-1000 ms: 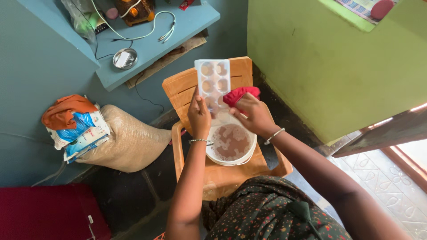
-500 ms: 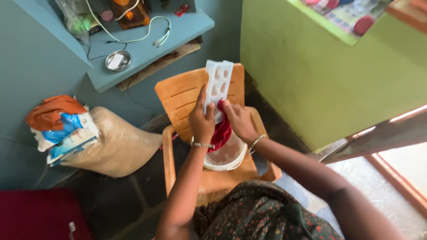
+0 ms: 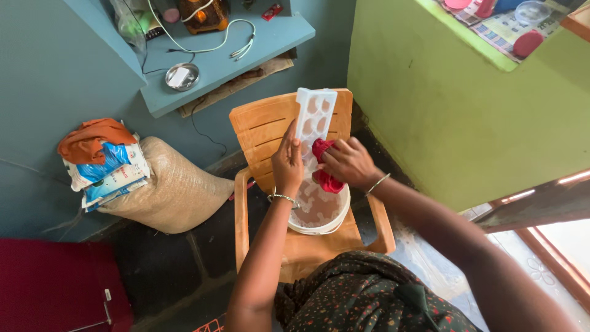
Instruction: The person cleans a white plastic ice cube tray by scrubbing it with a red cloth, rinsing it in a bucket of water, and drying it with the cloth. The person moves between a cot and a chair to perform the task.
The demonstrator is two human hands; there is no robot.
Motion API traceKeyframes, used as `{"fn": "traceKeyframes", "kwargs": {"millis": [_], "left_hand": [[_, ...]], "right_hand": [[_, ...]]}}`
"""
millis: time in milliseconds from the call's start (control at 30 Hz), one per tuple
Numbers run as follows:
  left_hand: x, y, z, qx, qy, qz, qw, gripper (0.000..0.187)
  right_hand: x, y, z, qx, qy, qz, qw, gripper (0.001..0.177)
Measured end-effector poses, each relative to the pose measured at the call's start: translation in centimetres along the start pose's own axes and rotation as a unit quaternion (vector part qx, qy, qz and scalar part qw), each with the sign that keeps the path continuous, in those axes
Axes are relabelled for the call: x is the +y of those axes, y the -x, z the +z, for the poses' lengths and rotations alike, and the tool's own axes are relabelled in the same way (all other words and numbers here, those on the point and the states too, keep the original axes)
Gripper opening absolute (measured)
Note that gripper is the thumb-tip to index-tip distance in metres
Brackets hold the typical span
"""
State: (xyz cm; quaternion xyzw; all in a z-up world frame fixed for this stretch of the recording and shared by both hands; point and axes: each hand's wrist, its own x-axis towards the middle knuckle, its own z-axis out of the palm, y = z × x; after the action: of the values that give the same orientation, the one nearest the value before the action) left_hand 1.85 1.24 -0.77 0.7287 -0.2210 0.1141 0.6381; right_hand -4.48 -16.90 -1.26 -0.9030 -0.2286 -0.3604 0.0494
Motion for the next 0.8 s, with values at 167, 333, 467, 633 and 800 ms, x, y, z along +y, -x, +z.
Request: {"fn": "traceKeyframes", "kwargs": {"millis": [167,333,467,633,800], "left_hand": [[-1.8,-3.2,-0.2,-0.030,0.012,-0.091,0.995,0.065],[-3.1,-2.7,-0.5,-0.034,0.069,-0.171,0.982,0.064],[-4.8,-2.6,0.6,0.014,0.076,-0.206,0.975,0.061],[-6.0,-1.3,1.6,0.063,0.026,-0.105,0.992,0.052],[-5.3,0.5,1.6,0.104,0.020,-0.052,0.993,0.058]], "right_hand": [[0.9,-0.9,-1.1,-0.062,-0.017,-0.015,0.998,0.034],[0.4,-0.7,-1.4,-0.202,-0.182,0.154,0.950,0.047],[0.6,-1.9,-0.8,-0.089,-0.047,0.023,0.995,0.046],[-0.7,-1.2,1.4,-0.066,-0.041,0.042,0.996,0.031],[-0.7,0.2,2.3,-0.109,-0.411,0.368,0.827,0.028]]}}
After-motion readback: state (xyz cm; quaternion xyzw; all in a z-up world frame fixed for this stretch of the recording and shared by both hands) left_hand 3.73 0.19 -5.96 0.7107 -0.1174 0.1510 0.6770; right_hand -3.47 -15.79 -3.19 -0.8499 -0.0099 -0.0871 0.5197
